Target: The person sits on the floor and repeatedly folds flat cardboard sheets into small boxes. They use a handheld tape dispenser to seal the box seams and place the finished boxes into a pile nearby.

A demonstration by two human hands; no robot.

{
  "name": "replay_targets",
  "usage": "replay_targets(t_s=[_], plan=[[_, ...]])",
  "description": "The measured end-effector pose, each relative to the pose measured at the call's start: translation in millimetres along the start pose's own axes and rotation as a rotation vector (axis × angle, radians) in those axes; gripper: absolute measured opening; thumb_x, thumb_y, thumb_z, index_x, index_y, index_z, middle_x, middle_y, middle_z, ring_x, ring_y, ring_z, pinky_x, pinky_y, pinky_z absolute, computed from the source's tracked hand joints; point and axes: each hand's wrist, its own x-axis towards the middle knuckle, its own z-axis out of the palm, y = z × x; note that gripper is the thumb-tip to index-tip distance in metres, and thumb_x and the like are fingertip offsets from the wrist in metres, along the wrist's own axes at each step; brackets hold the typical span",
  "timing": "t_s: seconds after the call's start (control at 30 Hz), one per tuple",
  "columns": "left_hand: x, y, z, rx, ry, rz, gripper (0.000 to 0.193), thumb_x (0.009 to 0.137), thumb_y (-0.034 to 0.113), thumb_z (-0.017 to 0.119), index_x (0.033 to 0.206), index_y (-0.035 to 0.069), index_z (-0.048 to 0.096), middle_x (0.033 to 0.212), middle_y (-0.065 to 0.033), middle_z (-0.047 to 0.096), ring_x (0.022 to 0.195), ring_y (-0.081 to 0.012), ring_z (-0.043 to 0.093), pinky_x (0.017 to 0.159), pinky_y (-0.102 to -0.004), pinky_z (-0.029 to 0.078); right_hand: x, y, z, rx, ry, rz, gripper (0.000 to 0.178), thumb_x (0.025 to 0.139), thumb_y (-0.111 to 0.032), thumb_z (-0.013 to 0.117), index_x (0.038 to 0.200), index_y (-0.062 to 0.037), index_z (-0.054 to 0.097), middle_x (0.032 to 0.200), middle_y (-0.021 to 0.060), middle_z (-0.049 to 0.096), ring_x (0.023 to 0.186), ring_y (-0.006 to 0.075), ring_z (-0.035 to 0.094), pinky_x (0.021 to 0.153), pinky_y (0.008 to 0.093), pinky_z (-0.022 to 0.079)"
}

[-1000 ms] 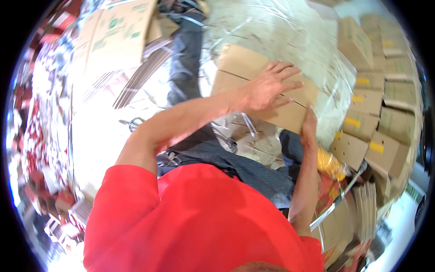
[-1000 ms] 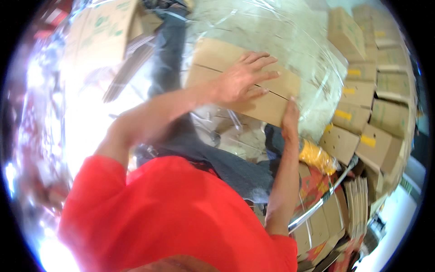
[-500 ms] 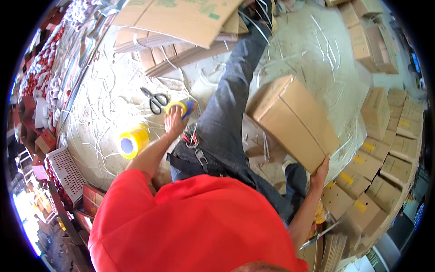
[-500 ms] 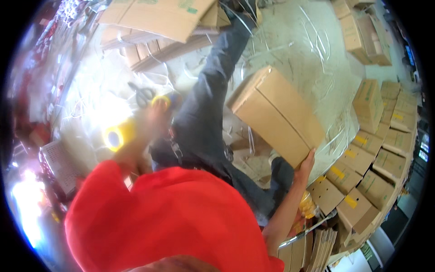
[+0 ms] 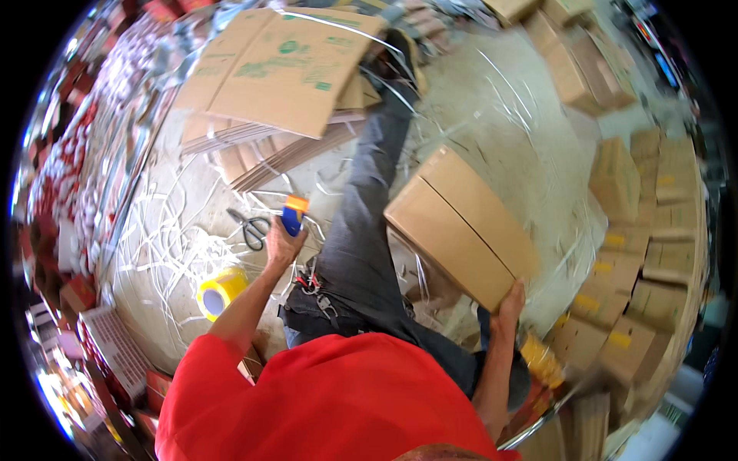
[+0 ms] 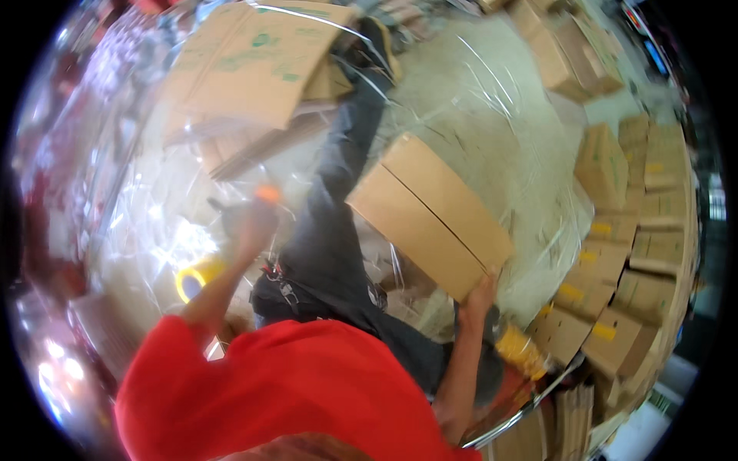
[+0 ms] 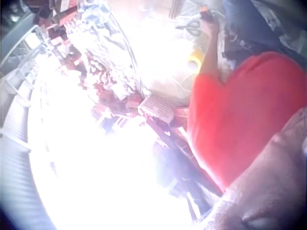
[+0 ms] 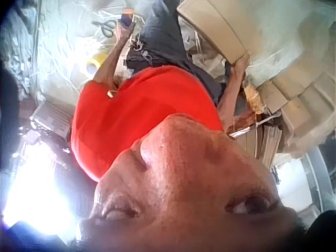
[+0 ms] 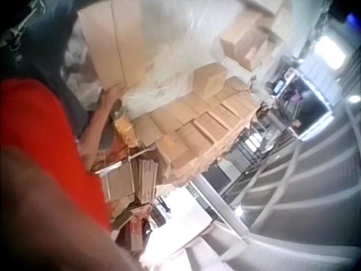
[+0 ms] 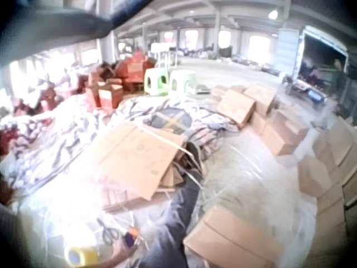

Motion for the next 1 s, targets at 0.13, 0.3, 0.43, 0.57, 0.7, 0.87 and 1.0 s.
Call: replay_targets(t_s=[0.13, 0.3, 0.43, 0.57, 0.7, 0.87, 1.0], plan=[[-4.6, 151.3, -97.5, -0.383, 0.141, 0.363, 0.054, 0.085, 0.030, 0.087, 0.116, 0.002, 0.053, 0.089, -0.0182, 0.068, 0.077, -0.0286, 0.067, 0.074, -0.0398, 0.055, -0.1, 8.9, 5.7, 0.024, 0.104, -0.007, 0.048, 0.112, -0.037, 0.049, 0.133, 0.0037, 0.062, 0.122, 0.0102, 0.067, 0.109, 0.0185, 0.062, 0.095, 0.0336, 0.050], [-30.8, 322.6, -129.0, -0.526, -0.274, 0.951, 0.050, 0.085, 0.021, 0.084, 0.118, 0.003, 0.052, 0.092, -0.0149, 0.065, 0.081, -0.0212, 0.063, 0.075, -0.0366, 0.054, -3.0, -0.9, 14.5, -0.048, 0.151, -0.035, 0.043, 0.110, -0.034, 0.055, 0.126, 0.0033, 0.067, 0.111, 0.0062, 0.067, 0.100, 0.0129, 0.057, 0.087, 0.0297, 0.047], [-54.1, 412.2, -87.4, -0.280, -0.612, 1.248, 0.062, 0.082, 0.027, 0.085, 0.129, 0.003, 0.054, 0.102, -0.0205, 0.066, 0.088, -0.0386, 0.068, 0.080, -0.0429, 0.055, -13.6, -8.9, 21.8, 0.010, 0.129, -0.042, 0.041, 0.109, -0.033, 0.056, 0.125, 0.0037, 0.067, 0.104, 0.0038, 0.068, 0.093, 0.0115, 0.057, 0.082, 0.0299, 0.048], [-67.0, 459.9, -41.4, -0.219, -0.764, 1.411, 0.065, 0.078, 0.028, 0.086, 0.130, 0.004, 0.054, 0.104, -0.0225, 0.067, 0.095, -0.0458, 0.066, 0.083, -0.0464, 0.054, -12.2, -9.0, 25.3, 0.073, 0.191, -0.127, 0.037, 0.107, -0.029, 0.057, 0.126, 0.0016, 0.067, 0.098, 0.0076, 0.072, 0.087, 0.0128, 0.060, 0.078, 0.0328, 0.051], [-63.1, 472.8, -19.1, -0.078, -0.804, 1.484, 0.064, 0.077, 0.029, 0.088, 0.127, 0.005, 0.055, 0.101, -0.0200, 0.068, 0.090, -0.0428, 0.069, 0.080, -0.0440, 0.055, -7.2, -5.5, 27.8, 0.058, 0.214, -0.146, 0.037, 0.104, -0.028, 0.060, 0.126, 0.0006, 0.067, 0.097, 0.0145, 0.073, 0.085, 0.0176, 0.064, 0.079, 0.0360, 0.053], [-61.1, 470.3, -11.0, -0.032, -0.848, 1.444, 0.065, 0.077, 0.028, 0.091, 0.125, 0.004, 0.055, 0.095, -0.0183, 0.069, 0.084, -0.0388, 0.071, 0.076, -0.0410, 0.056, -6.8, -5.1, 24.2, -0.032, 0.249, -0.125, 0.040, 0.101, -0.031, 0.063, 0.125, 0.0009, 0.068, 0.104, 0.0210, 0.075, 0.091, 0.0300, 0.071, 0.085, 0.0404, 0.054], [-65.8, 471.1, -14.0, -0.008, -0.821, 1.499, 0.066, 0.076, 0.026, 0.091, 0.126, 0.004, 0.055, 0.095, -0.0194, 0.069, 0.084, -0.0401, 0.070, 0.076, -0.0421, 0.056, -10.6, -11.3, 21.7, -0.044, 0.247, -0.118, 0.042, 0.100, -0.032, 0.063, 0.124, 0.0018, 0.068, 0.107, 0.0228, 0.075, 0.096, 0.0368, 0.071, 0.089, 0.0433, 0.054]])
